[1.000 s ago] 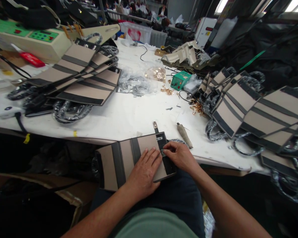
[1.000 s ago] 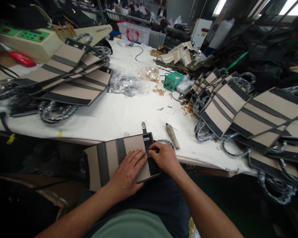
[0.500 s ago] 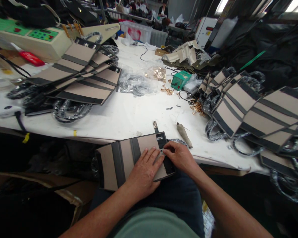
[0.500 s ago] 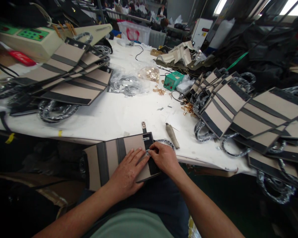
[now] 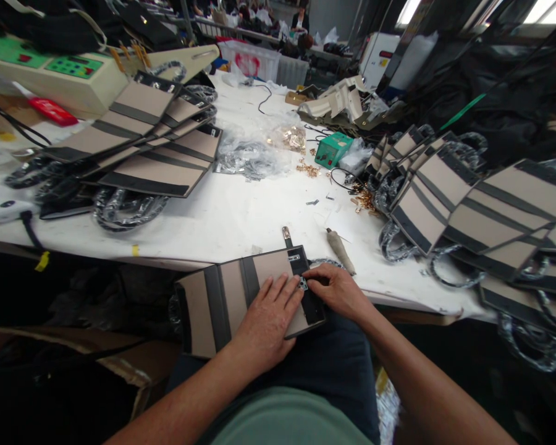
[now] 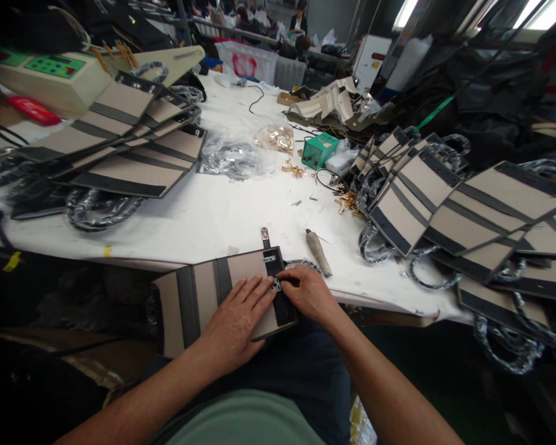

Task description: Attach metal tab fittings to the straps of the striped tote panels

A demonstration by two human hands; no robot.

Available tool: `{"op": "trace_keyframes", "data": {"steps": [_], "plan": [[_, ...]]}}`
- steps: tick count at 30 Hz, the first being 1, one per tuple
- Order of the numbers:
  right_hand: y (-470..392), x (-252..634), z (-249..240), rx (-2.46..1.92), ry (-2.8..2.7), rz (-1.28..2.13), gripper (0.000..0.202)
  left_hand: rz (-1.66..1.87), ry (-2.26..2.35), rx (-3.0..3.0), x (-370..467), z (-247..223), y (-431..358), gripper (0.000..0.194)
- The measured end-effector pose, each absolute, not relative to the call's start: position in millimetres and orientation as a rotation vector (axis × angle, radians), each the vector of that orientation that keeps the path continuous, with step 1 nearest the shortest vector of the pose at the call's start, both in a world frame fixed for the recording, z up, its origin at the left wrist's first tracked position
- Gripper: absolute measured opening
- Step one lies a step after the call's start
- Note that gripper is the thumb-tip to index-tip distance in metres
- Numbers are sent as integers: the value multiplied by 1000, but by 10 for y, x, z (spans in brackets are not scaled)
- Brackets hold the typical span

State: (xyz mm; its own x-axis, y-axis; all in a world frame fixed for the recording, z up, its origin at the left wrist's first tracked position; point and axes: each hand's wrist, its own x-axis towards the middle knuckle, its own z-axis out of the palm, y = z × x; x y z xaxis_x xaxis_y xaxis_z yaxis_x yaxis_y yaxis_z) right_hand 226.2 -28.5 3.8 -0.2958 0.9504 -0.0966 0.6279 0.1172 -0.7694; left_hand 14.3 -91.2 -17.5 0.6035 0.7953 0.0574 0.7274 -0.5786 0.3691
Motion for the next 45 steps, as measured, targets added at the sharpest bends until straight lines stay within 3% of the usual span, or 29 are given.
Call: {"op": "trace_keyframes", "data": {"steps": [20,45], "plan": [[-291,2222,0,-1587,-1917,994,11,231,1282,2553,174,-129,-915,89],[-269,2248,-17,-1522,-1927,1008,15,99,1282,2589,186,-72,-871,90]]}}
